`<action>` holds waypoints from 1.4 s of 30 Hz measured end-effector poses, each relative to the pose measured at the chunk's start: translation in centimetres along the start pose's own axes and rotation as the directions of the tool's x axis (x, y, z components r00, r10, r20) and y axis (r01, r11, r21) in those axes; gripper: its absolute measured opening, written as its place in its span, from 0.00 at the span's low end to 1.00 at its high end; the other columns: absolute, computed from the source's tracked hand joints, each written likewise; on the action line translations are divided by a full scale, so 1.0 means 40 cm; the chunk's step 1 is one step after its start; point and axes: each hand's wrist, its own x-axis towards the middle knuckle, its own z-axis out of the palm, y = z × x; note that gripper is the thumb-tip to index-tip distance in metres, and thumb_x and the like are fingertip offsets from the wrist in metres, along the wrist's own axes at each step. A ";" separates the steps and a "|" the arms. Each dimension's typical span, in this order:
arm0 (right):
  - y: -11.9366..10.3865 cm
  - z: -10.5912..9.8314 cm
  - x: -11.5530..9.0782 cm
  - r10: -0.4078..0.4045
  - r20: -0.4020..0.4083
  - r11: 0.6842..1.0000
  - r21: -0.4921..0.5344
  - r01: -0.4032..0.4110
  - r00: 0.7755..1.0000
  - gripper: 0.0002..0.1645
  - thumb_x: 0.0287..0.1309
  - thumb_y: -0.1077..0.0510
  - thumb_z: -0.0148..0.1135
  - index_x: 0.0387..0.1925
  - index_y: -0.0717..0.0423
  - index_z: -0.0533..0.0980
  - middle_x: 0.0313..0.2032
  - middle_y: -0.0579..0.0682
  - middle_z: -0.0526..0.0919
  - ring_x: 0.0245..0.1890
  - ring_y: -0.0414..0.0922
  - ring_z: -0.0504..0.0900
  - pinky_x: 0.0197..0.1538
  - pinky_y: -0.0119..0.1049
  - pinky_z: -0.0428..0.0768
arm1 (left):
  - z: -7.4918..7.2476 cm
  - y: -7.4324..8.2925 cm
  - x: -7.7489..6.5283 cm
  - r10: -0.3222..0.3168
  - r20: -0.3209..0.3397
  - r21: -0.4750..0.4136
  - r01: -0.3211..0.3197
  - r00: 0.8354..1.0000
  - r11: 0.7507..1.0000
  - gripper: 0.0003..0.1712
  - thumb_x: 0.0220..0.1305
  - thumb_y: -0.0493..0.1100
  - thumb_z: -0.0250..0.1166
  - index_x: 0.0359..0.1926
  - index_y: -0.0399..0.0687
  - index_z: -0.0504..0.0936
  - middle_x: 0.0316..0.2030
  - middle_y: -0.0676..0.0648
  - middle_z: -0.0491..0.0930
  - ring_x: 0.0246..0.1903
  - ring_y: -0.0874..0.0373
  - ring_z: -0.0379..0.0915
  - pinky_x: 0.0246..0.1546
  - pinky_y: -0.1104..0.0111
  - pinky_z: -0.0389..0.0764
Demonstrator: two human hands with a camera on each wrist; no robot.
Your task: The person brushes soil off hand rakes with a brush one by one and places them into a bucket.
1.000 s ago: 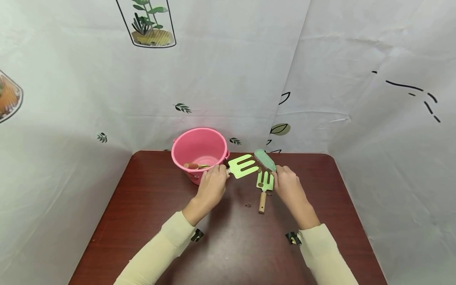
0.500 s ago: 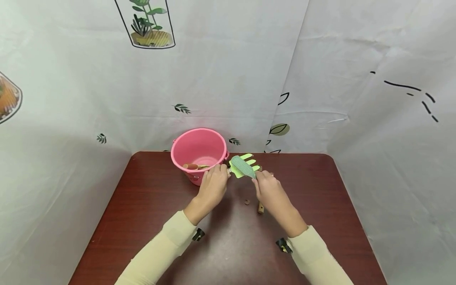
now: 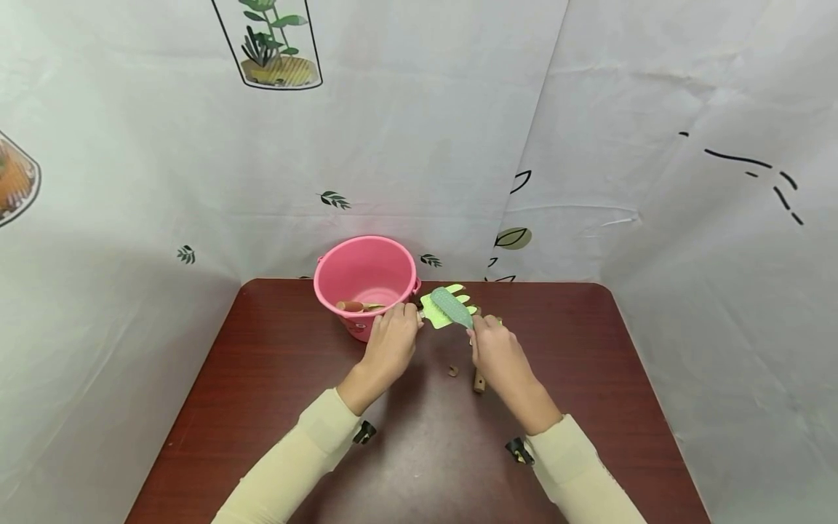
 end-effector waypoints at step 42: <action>0.172 0.005 -0.040 0.215 0.012 0.976 0.013 -0.215 0.976 0.14 0.69 0.67 0.60 0.45 0.80 0.78 0.34 0.70 0.81 0.36 0.66 0.85 0.38 0.58 0.84 | -0.006 -0.007 -0.018 -0.027 0.070 -0.137 0.036 0.997 0.990 0.12 0.70 0.45 0.66 0.40 0.39 0.77 0.30 0.42 0.79 0.27 0.49 0.81 0.26 0.57 0.82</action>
